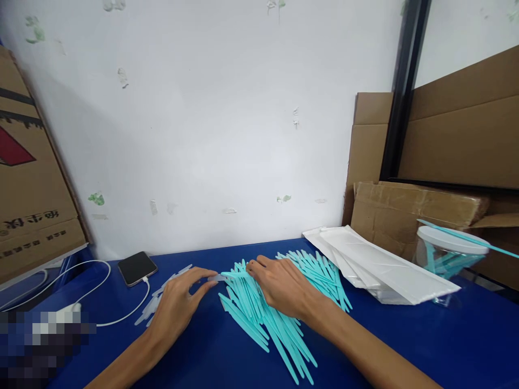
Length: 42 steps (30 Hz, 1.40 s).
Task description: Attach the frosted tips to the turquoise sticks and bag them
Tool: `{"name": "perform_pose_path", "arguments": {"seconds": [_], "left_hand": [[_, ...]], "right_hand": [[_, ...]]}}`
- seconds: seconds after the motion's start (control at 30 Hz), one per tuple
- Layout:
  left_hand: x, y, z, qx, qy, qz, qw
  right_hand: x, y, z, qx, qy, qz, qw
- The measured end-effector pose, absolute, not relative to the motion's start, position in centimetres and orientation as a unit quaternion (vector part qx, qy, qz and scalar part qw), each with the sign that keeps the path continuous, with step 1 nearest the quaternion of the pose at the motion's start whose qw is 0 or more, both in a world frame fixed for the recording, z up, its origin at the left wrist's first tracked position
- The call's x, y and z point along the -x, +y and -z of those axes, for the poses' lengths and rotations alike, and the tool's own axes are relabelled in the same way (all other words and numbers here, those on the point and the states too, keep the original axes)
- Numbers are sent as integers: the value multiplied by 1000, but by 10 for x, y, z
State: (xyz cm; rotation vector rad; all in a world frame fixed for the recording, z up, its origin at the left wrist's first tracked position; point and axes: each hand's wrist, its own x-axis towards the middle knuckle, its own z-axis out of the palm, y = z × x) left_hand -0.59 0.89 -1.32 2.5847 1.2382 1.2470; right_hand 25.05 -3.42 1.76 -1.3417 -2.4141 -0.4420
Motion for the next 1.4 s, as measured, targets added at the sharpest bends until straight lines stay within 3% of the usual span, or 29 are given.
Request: {"name": "perform_pose_path", "arguments": {"seconds": [0.43,0.77,1.13,1.4], "left_hand": [[5,9,15,-805,391,-445,24],[2,3,7,-785,384,-480,84],[0,1,7,-756,405,-467,214],[-4,-3,8,-761,396,-434,275]], "right_hand": [[-247,-38,-20,460,-854,45,240],[-251,-36,-22,477,-847,71,222],[-252,-35,-20,475,-851,110,195],[-246,-37,-17,450,-862,39,229]]}}
